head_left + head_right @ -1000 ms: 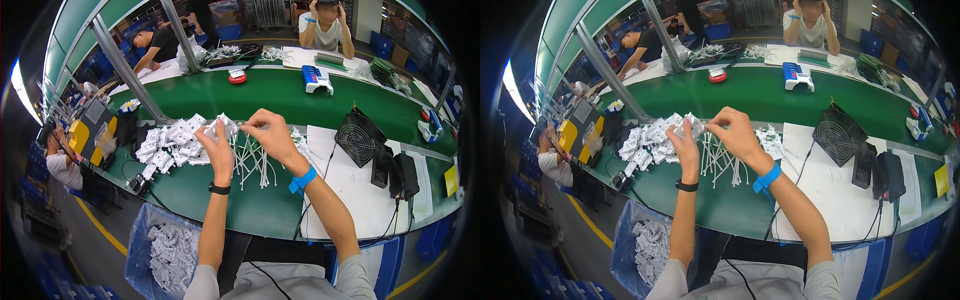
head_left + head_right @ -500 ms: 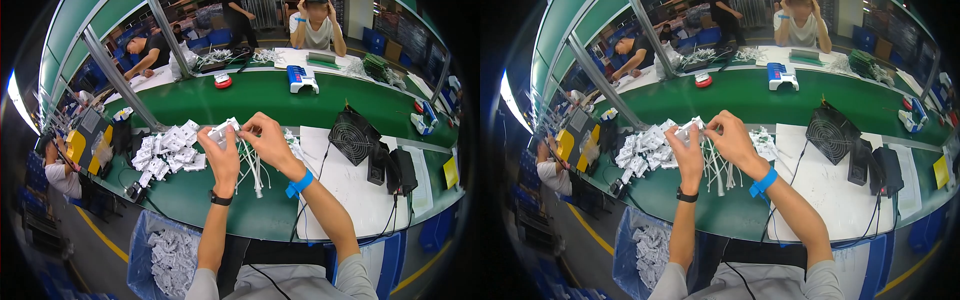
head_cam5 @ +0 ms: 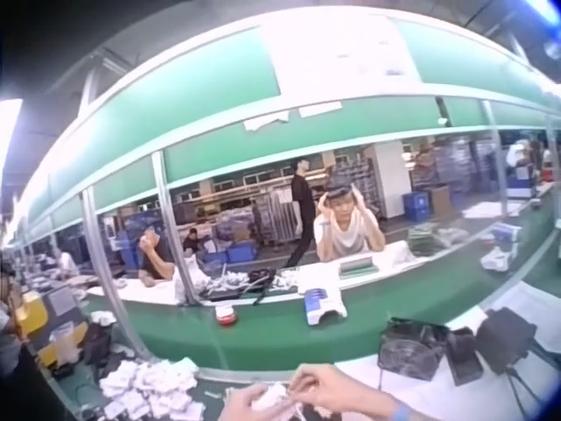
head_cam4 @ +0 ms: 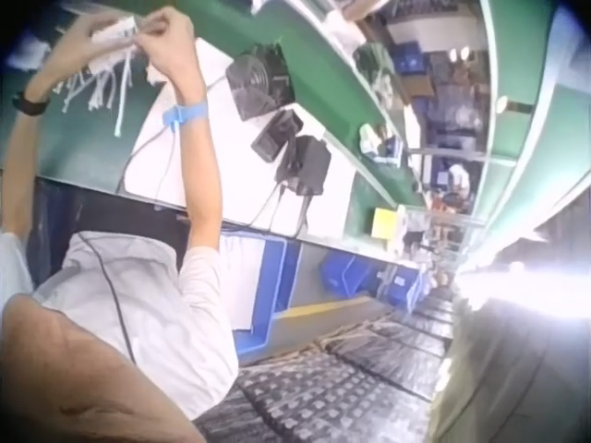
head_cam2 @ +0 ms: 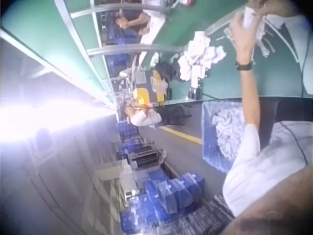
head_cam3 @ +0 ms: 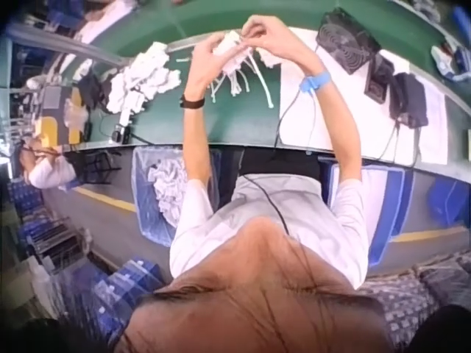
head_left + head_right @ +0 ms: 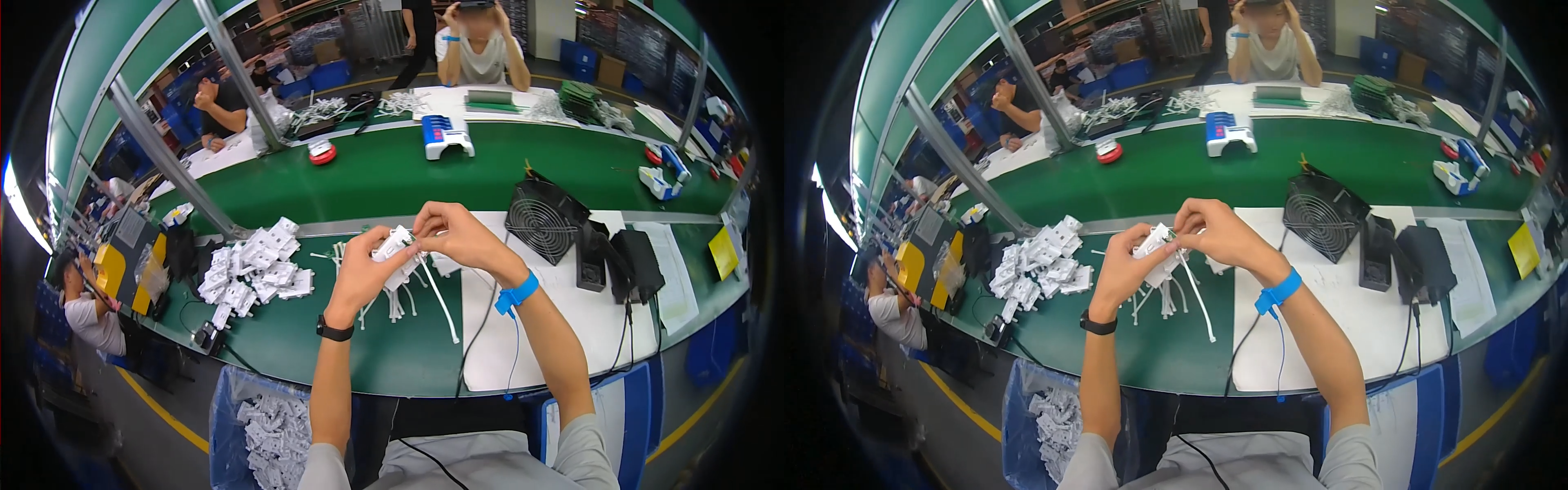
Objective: Soldering components onto small circuit boards and assembling them into plastic housings on a production line.
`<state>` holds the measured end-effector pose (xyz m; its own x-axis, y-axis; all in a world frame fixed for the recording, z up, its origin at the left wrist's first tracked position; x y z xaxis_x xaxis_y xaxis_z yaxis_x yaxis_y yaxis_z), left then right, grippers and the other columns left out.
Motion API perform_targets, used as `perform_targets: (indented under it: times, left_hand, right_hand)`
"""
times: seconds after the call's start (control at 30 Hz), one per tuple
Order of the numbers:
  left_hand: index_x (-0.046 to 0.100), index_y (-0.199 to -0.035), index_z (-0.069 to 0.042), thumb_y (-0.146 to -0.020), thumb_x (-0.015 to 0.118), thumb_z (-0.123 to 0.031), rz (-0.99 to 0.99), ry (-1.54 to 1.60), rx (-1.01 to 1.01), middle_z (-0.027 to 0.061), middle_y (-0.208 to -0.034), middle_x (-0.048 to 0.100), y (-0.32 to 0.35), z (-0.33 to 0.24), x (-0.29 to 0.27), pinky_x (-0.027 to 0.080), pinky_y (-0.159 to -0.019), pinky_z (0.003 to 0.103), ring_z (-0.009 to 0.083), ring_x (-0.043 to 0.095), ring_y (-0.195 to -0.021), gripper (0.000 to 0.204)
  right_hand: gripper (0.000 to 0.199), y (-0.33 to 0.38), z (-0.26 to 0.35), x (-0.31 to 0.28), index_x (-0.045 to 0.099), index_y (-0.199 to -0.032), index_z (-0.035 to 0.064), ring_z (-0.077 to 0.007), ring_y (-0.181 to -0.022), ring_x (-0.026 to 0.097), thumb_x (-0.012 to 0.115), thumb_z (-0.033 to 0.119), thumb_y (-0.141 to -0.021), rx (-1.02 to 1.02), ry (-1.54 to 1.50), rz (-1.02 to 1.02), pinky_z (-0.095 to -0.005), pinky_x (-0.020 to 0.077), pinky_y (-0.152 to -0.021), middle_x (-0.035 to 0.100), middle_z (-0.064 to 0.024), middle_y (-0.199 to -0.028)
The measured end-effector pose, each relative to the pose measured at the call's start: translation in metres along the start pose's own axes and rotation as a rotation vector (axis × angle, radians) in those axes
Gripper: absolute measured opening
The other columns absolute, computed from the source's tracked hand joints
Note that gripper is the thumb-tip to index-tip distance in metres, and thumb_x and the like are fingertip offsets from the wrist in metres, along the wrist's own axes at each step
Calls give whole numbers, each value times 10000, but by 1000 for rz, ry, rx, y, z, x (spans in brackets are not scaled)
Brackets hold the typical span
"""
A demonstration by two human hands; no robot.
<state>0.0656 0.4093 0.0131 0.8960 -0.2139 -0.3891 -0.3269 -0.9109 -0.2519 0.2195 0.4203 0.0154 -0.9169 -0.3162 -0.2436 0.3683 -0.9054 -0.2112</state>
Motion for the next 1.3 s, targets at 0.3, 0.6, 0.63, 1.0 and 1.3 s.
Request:
perform_targets:
  times: [0.3, 0.6, 0.63, 1.0, 1.3]
  left_hand:
    - [669, -951, -1, -884, 754, -246, -177, -191, 120, 172, -814, 728, -46, -5, 81, 521, -656, 415, 336, 710, -735, 267]
    - [588, -925, 15, -916, 734, -136, -278, 68, 185, 133, -744, 680, -40, -10, 166, 475, -599, 352, 197, 626, -625, 211]
    - [588, -925, 15, -916, 734, -136, -269, 72, 187, 133, -744, 680, -41, -9, 170, 475, -599, 352, 197, 626, -625, 211]
    - [627, -885, 53, -889, 793, -175, 29, 191, 40, 100, -752, 656, -48, 27, 226, 468, -617, 327, 125, 562, -684, 282]
    - [544, -1249, 17, -879, 772, -178, 294, 24, 106, 253, -963, 739, -31, 34, 255, 540, -737, 409, 351, 707, -764, 477]
  right_hand:
    - [287, 88, -37, -78, 700, -1164, -73, -143, -749, 690, 701, 119, -952, 275, -166, -286, -281, 590, -657, 734, -118, -918]
    - [184, 179, 16, -98, 679, -956, -43, -322, -711, 631, 738, 124, -906, -265, 966, -1228, -405, 496, -644, 662, -160, -832]
    - [167, 175, -25, -113, 667, -958, -43, -332, -725, 649, 715, 113, -922, -28, 631, -1050, -410, 499, -646, 674, -181, -837]
    - [77, 185, -47, -62, 609, -958, -10, -445, -756, 655, 632, 63, -968, -142, 573, -731, -492, 520, -656, 652, -225, -897]
    - [361, 303, -121, -198, 379, -1120, 59, -120, -556, 529, 700, 151, -983, 198, 222, -1357, -296, 426, -497, 592, -90, -834]
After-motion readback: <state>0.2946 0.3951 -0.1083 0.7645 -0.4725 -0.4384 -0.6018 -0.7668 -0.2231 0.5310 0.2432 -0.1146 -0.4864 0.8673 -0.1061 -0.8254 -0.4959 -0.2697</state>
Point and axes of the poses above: each hand's wrist, its own y-axis away from the middle knuckle, its own x-axis out of the palm, z = x × y, the point moved 9 cm from there along -y, towards the middle knuckle
